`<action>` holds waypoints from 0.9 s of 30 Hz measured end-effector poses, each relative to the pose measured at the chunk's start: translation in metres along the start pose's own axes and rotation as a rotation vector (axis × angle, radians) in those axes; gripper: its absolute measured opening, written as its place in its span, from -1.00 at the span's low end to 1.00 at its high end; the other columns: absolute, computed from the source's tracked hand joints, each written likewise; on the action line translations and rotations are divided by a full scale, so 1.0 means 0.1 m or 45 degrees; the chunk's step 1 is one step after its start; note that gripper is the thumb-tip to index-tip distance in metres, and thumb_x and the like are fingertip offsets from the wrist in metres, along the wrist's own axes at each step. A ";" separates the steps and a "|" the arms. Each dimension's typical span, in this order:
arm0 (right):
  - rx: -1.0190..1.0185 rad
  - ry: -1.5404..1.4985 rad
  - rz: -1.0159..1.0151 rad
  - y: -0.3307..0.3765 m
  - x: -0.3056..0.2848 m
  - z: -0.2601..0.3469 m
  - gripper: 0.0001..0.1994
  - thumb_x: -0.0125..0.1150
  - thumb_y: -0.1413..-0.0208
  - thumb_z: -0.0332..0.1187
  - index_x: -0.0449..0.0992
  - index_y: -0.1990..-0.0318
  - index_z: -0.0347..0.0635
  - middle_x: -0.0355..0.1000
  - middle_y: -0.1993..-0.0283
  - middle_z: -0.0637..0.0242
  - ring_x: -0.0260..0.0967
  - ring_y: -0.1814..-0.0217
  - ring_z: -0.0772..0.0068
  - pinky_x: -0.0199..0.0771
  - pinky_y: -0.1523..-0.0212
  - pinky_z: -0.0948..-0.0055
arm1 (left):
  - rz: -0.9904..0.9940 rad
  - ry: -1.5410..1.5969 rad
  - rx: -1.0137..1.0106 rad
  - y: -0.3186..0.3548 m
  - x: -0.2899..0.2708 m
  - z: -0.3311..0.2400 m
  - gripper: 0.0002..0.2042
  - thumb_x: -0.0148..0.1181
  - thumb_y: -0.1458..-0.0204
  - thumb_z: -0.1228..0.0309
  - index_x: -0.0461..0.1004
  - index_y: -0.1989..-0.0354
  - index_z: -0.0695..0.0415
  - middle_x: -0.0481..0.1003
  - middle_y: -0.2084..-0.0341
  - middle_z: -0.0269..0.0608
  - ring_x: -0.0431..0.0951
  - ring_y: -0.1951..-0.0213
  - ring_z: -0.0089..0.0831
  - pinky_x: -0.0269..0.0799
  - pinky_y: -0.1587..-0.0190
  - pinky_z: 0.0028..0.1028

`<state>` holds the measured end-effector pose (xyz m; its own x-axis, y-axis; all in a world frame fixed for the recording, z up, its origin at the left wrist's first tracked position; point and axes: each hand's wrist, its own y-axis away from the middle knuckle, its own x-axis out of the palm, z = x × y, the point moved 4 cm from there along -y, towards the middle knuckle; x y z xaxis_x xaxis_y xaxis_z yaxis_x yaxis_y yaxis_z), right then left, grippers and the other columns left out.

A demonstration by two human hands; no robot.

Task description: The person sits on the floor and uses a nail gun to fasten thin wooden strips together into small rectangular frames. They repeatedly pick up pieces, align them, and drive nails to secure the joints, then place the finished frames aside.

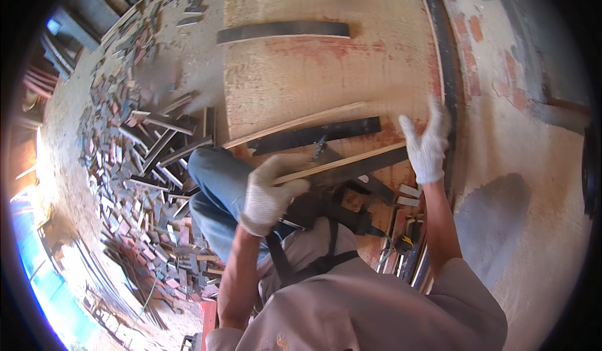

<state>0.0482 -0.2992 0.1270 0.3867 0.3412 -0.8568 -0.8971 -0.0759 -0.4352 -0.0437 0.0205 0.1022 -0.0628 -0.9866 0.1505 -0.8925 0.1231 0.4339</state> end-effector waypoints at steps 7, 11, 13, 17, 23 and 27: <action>1.236 -1.302 0.856 0.40 0.59 -0.43 -0.57 0.32 -0.30 -0.32 0.44 -0.21 -0.40 0.62 0.11 0.11 0.63 0.18 0.41 0.68 0.15 0.45 | -0.388 0.346 0.000 -0.06 -0.80 0.46 -0.59 0.34 -0.02 0.63 0.51 -0.10 0.26 0.63 0.10 -0.13 0.61 0.09 -0.45 0.56 -0.03 -0.46; 1.181 -1.270 0.716 0.31 0.83 -0.35 -0.74 0.29 -0.31 -0.41 0.53 -0.05 -0.37 0.62 0.17 0.14 0.63 0.25 0.40 0.73 0.22 0.43 | -0.531 0.137 0.063 -0.22 -1.03 0.62 -0.60 0.33 -0.10 0.60 0.48 -0.15 0.30 0.63 0.08 -0.12 0.60 0.09 -0.46 0.52 -0.06 -0.50; 1.244 -1.377 0.635 0.25 0.95 -0.26 -0.85 0.29 -0.30 -0.41 0.54 0.10 -0.31 0.60 0.21 0.16 0.62 0.29 0.39 0.74 0.23 0.43 | -0.649 0.064 0.083 -0.30 -1.09 0.68 -0.58 0.36 -0.08 0.61 0.49 -0.14 0.31 0.63 0.11 -0.15 0.61 0.11 -0.48 0.53 -0.02 -0.50; 1.409 -1.595 0.539 0.31 1.07 -0.29 -0.76 0.34 -0.27 -0.37 0.48 0.06 -0.33 0.57 0.22 0.20 0.60 0.27 0.37 0.74 0.21 0.39 | -0.670 -0.044 0.168 -0.41 -1.09 0.70 -0.58 0.39 -0.06 0.61 0.51 -0.13 0.28 0.62 0.14 -0.20 0.59 0.12 -0.52 0.53 0.00 -0.51; 1.342 -1.530 0.474 0.49 1.20 -0.34 -0.71 0.31 -0.27 -0.42 0.49 -0.07 -0.34 0.54 0.14 0.27 0.56 0.19 0.41 0.75 0.22 0.37 | -0.768 -0.258 0.135 -0.44 -1.09 0.61 -0.48 0.49 0.01 0.55 0.49 -0.16 0.32 0.61 0.08 -0.15 0.59 0.08 -0.45 0.53 -0.04 -0.47; 1.298 -1.498 0.433 0.62 1.19 -0.25 -0.67 0.34 -0.24 -0.49 0.55 -0.14 -0.29 0.56 0.13 0.32 0.56 0.20 0.49 0.75 0.31 0.45 | -1.149 -0.323 -0.011 -0.30 -1.08 0.76 -0.30 0.63 0.12 0.46 0.42 -0.20 0.44 0.59 0.01 -0.01 0.58 -0.05 -0.32 0.51 -0.13 -0.41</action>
<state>0.0446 -0.2869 -0.0091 0.2076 0.9780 0.0210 -0.8511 0.1700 0.4967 -0.0437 0.1152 0.0053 0.5555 -0.7030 -0.4440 -0.6476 -0.7007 0.2993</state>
